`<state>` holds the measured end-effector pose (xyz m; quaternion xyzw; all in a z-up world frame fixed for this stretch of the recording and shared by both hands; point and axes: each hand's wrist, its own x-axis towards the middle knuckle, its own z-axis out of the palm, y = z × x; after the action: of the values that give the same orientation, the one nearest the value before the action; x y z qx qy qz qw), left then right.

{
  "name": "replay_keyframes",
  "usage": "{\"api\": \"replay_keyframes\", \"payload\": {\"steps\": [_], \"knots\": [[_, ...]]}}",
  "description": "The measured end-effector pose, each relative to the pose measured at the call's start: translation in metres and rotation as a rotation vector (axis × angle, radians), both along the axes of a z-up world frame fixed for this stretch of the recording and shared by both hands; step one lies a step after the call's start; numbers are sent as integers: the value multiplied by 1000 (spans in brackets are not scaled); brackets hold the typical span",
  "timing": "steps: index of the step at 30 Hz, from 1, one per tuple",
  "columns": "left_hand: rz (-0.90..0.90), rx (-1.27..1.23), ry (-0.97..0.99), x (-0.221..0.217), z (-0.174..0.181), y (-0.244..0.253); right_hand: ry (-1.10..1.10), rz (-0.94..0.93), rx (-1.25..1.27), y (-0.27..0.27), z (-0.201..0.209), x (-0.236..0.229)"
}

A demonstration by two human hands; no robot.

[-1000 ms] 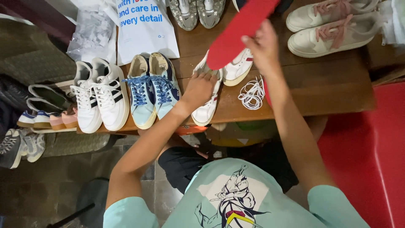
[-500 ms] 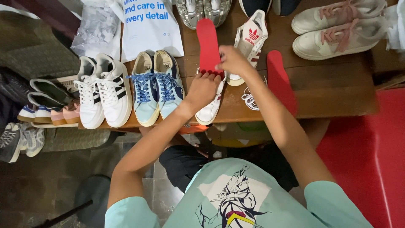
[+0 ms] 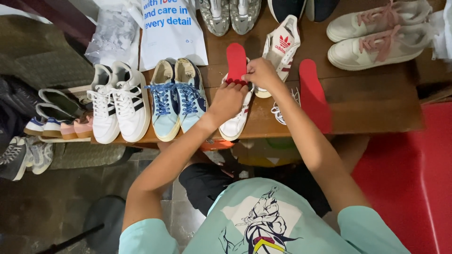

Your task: The person removes the red insoles from a pair of white Adidas sneakers and places them on the table. They then remove the old white shoelaces from the shoes and replace them with new white shoelaces, threading them through the eyelets.

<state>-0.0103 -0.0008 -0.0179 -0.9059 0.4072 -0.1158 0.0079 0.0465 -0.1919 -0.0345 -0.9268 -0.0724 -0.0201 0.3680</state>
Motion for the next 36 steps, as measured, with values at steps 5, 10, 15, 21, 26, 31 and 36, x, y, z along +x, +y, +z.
{"api": "replay_keyframes", "payload": {"steps": [5,10,15,21,26,31,36], "knots": [[0,32,288,12,34,5,-89,-36,35,-1,7,-20],[28,-165,679,11,127,18,-53,-76,215,-8,14,-42],[-2,-634,771,54,83,30,-63,-119,361,-14,20,-63],[201,-890,646,42,53,27,-56,-116,559,-17,19,-109],[389,-982,322,-56,59,2,-163,-200,434,-23,29,-161],[600,-741,443,-117,30,-8,-342,-377,254,-69,-13,-190],[626,-633,226,-113,-10,-9,-490,-482,-103,-95,-46,-210]]}}
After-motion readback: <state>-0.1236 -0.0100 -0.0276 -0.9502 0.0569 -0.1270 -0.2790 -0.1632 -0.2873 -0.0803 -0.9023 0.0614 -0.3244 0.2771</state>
